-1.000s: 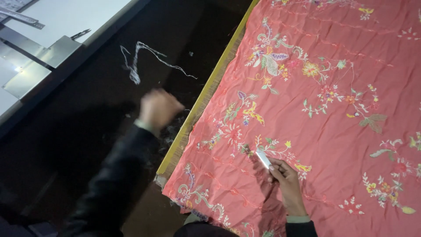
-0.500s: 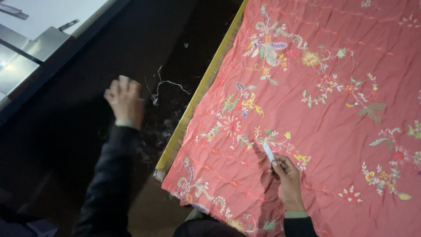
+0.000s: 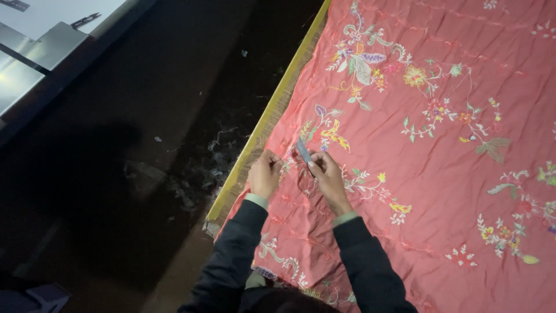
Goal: The person uses a small blade to cut loose threads from a pink floral fabric laid out on a table. They repeatedly pull threads taut with one hand and slice them with the blade in the other, moving across the fabric surface to remove excess material.
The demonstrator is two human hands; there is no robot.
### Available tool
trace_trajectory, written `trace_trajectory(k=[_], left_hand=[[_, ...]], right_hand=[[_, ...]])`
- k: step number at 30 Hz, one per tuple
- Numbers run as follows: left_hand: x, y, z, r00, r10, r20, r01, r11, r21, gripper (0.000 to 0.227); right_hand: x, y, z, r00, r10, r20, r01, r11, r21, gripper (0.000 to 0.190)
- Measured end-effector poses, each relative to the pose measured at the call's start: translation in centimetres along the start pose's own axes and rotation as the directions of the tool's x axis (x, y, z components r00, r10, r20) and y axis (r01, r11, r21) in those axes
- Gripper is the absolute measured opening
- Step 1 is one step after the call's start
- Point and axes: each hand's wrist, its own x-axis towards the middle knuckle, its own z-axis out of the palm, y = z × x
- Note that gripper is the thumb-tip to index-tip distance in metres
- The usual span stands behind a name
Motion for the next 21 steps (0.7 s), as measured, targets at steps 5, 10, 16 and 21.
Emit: trace_trajectory(k=[5,10,16,21], left_hand=[[1.9,-2.9,0.3,0.969,0.106,0.224,0.075,0.734,-0.675,0.015],[0.5,-0.9,-1.5,0.961,0.188,0.204,0.022,0.679,-0.733,0.017],[-1.5,1.1,-0.2,0.961,0.189,-0.204,-0.186,0.982,0.034,0.02],[-1.4,1.3,-1.0,0.97,0.194,-0.144,-0.185,0.98,0.077,0.017]], right_hand=[[0.1,2.7,-0.8,1.0,-0.018,-0.02,0.018,1.0,0.001,0.013],[-1.1,0.4,-0.3,0.999,-0.025,-0.025,0.026,0.999,0.046,0.014],[-2.3,-2.4,0.3,1.0,0.007,-0.019,-0.006,1.0,0.03,0.011],[-2.3,-1.8,-0.3,0.999,0.03,-0.016,-0.029,0.999,0.019,0.01]])
